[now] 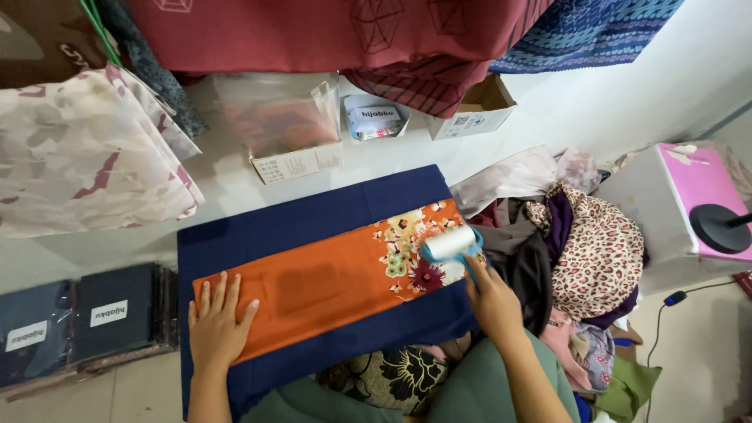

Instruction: Cleaning a floral scarf with a lint roller, folding it, and placing it into a plastic bag.

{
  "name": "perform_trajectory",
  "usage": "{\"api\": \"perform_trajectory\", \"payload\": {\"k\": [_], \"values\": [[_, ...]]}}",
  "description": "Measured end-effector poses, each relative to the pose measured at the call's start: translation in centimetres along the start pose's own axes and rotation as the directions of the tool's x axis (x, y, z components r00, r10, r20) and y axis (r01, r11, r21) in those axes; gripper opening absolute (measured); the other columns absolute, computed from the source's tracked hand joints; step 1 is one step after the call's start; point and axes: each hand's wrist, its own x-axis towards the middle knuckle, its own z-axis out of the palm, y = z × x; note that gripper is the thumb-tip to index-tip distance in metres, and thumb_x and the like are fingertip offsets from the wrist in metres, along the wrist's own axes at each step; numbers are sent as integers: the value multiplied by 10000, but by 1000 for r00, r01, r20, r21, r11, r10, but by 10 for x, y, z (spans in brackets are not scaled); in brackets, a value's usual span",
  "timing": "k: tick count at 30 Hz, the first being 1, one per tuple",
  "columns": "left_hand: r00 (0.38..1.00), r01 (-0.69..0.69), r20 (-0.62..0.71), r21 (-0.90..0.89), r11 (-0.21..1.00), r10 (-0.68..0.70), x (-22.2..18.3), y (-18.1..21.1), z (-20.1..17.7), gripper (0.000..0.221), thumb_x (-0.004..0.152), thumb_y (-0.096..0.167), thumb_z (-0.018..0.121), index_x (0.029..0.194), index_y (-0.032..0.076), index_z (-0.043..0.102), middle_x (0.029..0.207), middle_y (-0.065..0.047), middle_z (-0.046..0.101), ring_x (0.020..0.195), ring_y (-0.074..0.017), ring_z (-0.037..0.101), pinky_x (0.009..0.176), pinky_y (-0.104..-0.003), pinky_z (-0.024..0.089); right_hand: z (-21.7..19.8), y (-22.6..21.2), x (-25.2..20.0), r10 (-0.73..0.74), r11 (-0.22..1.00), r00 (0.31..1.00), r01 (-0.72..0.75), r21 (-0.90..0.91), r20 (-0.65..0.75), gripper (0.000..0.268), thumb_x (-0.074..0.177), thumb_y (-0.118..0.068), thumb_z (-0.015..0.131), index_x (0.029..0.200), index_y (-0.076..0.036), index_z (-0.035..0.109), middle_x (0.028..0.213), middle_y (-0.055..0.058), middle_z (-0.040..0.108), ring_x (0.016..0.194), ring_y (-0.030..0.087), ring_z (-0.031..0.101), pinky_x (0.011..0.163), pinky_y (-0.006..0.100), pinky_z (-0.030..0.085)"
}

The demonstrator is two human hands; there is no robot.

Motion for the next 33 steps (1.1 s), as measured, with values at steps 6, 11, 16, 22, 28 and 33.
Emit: {"api": "perform_trajectory", "payload": {"k": [6, 11, 16, 22, 28, 33], "values": [[1000, 7, 27, -12, 1000, -6, -1, 2, -6, 760, 953, 683, 293, 1626, 336, 228, 1718, 63, 179, 1588, -258, 125, 1250, -517, 122, 21, -25, 82, -103, 993, 991, 108, 51, -80, 517, 955, -276, 553, 1470, -288, 516, 1159, 156, 664, 868, 481, 660, 609, 585, 493], [999, 14, 37, -31, 999, -13, -1, 2, -7, 752, 950, 684, 304, 1622, 355, 232, 1718, 85, 173, 1592, -247, 109, 1253, -516, 111, 16, -10, 59, -78, 995, 996, 80, 58, -30, 513, 956, -292, 524, 1468, -289, 497, 1183, 174, 646, 904, 502, 653, 644, 594, 489], [999, -17, -35, -2, 1000, 17, 0, -2, 1, 745, 947, 665, 331, 1613, 335, 277, 1716, 56, 216, 1582, -275, 170, 1242, -528, 150, 6, 32, -18, -17, 1000, 1000, 18, 7, -15, 606, 943, -317, 585, 1526, -381, 434, 997, 119, 600, 855, 451, 669, 676, 580, 488], [999, -16, -34, -10, 1000, 16, 3, -5, 6, 760, 938, 673, 346, 1612, 329, 281, 1713, 63, 222, 1586, -262, 161, 1247, -530, 135, -19, 51, -42, -92, 991, 995, 94, 99, -26, 547, 965, -287, 605, 1503, -307, 506, 926, 98, 630, 825, 351, 663, 705, 469, 482], [719, -344, -686, -216, 914, 108, -16, -10, -13, 427, 1027, 263, 564, 1348, 1, 664, 1347, -229, 677, 1233, -398, 646, 1072, -496, 491, -94, 22, 33, -311, 773, 868, 468, 429, -386, 417, 966, -73, 622, 1382, -48, 603, 1416, 125, 640, 1355, 242, 573, 1181, 361, 382], [866, 282, -325, -313, 907, -381, -26, -19, -12, 555, 985, 508, 550, 1391, 149, 673, 1228, -206, 699, 1134, -411, 662, 928, -535, 529, -192, -52, 92, -162, 848, 910, 326, 418, -381, 416, 1027, -177, 584, 1442, -151, 591, 860, 35, 661, 590, 127, 450, 589, 295, 380]]}}
